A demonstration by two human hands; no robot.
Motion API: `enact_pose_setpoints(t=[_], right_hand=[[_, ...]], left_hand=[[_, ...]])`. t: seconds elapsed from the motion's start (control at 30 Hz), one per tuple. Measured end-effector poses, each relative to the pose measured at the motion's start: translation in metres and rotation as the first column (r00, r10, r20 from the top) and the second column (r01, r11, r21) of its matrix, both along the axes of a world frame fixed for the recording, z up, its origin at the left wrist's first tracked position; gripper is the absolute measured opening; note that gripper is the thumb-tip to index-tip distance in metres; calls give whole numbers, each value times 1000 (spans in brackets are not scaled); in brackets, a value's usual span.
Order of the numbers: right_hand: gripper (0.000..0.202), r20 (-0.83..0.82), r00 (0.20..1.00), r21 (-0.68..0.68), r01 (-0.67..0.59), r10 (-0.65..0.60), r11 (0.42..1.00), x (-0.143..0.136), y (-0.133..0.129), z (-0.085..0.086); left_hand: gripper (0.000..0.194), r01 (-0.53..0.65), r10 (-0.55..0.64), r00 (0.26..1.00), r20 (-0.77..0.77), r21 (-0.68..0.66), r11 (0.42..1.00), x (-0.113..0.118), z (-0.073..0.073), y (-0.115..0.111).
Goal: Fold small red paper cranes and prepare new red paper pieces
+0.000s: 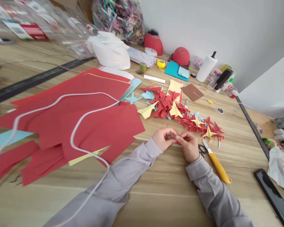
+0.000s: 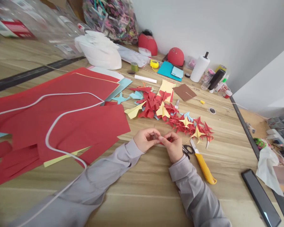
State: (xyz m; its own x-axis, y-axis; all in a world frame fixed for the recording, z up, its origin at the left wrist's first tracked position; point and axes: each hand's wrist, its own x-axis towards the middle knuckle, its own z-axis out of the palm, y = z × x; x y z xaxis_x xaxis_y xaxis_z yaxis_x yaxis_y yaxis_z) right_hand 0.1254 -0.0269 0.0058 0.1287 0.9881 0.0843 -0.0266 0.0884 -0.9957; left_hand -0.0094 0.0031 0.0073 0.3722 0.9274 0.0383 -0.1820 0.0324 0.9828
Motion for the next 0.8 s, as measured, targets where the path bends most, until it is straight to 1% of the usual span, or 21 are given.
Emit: enact_pose_setpoints(t=[0.1, 0.23, 0.4, 0.47, 0.6, 0.63, 0.7, 0.8], right_hand=[[25, 15, 1000, 36, -7, 6, 999, 0, 0, 0], [28, -32, 1000, 87, 3, 0, 996, -1, -1, -3], [28, -14, 1000, 87, 13, -11, 996, 0, 0, -6], [26, -43, 999, 60, 7, -4, 998, 0, 0, -5], [25, -177, 984, 0, -1, 0, 1000, -1, 0, -3], [27, -186, 983, -3, -4, 4, 1000, -1, 0, -3], [24, -165, 986, 2, -11, 11, 1000, -2, 0, -4], [16, -158, 987, 11, 16, -14, 1000, -1, 1, -6]], left_hand=[[18, 2, -3, 1000, 5, 15, 1000, 0, -1, 0], [15, 9, -8, 1000, -18, 38, 999, 0, -3, -1], [14, 9, -6, 999, -40, 65, 998, -1, -4, 0], [17, -8, 9, 999, -32, 46, 999, -2, -4, 0], [30, -87, 87, 996, 1, -14, 996, -4, -1, 3], [32, -106, 106, 994, 7, -19, 994, -5, -1, 4], [34, -140, 141, 989, 41, -28, 990, -5, 0, 5], [36, -146, 161, 973, 168, -99, 984, -5, 0, 6]])
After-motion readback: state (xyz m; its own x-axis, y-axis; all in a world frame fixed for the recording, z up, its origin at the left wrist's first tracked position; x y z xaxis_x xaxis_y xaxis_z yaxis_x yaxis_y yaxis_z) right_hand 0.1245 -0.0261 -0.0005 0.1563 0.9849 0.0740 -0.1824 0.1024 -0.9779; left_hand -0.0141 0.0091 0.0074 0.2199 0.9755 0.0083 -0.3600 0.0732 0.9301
